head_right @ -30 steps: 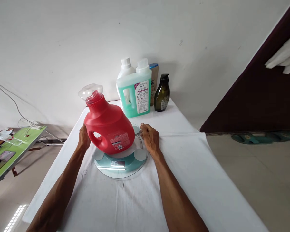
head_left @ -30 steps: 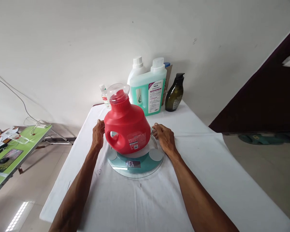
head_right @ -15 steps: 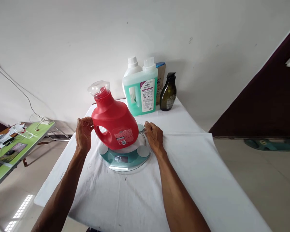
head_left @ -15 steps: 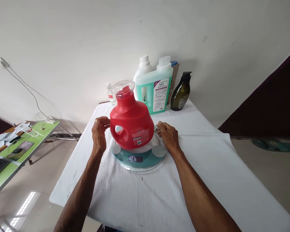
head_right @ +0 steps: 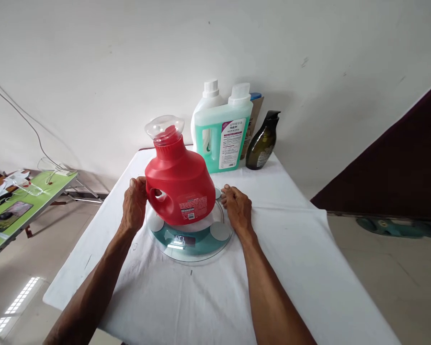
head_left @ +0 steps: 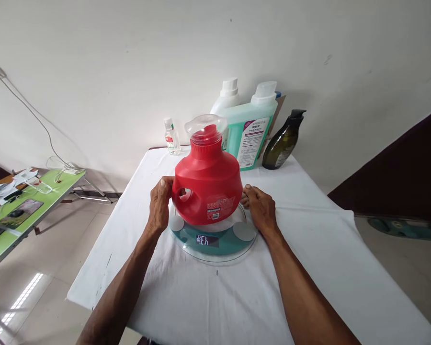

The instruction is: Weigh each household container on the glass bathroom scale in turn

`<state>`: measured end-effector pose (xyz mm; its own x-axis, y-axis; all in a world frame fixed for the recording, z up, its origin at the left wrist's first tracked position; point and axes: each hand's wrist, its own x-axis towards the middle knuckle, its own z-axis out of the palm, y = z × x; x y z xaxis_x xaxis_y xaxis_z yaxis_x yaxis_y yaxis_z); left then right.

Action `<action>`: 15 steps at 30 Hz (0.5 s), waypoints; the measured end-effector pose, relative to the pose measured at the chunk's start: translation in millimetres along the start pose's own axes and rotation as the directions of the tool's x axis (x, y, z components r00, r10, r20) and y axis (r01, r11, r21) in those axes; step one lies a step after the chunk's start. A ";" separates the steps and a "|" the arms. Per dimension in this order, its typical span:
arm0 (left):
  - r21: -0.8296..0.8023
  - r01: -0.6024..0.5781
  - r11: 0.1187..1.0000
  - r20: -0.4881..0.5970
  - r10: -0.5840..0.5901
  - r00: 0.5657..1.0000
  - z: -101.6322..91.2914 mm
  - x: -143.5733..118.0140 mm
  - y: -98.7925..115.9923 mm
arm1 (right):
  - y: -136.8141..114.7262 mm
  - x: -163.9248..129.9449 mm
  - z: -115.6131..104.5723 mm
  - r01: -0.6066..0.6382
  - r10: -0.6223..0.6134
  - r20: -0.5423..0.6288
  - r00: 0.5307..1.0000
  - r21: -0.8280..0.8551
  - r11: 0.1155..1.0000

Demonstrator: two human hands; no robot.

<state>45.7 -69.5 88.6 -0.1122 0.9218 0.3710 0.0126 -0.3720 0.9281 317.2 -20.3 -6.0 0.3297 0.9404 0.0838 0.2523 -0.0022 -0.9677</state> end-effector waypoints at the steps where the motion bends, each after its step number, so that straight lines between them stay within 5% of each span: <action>1: 0.017 -0.006 1.000 0.015 0.005 1.000 0.8 0.0 1.1 | 0.6 0.1 0.0 -0.001 0.001 0.000 1.000 0.000 1.000; 8: 0.101 0.044 0.994 0.088 -0.053 0.995 12.4 7.0 14.3 | 9.0 3.5 2.2 0.022 -0.022 -0.005 1.000 0.002 1.000; 15: -0.020 0.135 0.991 -0.061 -0.136 0.989 26.3 16.5 9.1 | 10.2 5.9 4.1 0.020 -0.020 -0.001 1.000 0.057 0.998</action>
<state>70.1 -54.8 103.9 -0.1735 0.9555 0.2386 -0.0227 -0.2461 0.9690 318.0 -13.4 -16.3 0.3254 0.9399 0.1030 0.2062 0.0358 -0.9778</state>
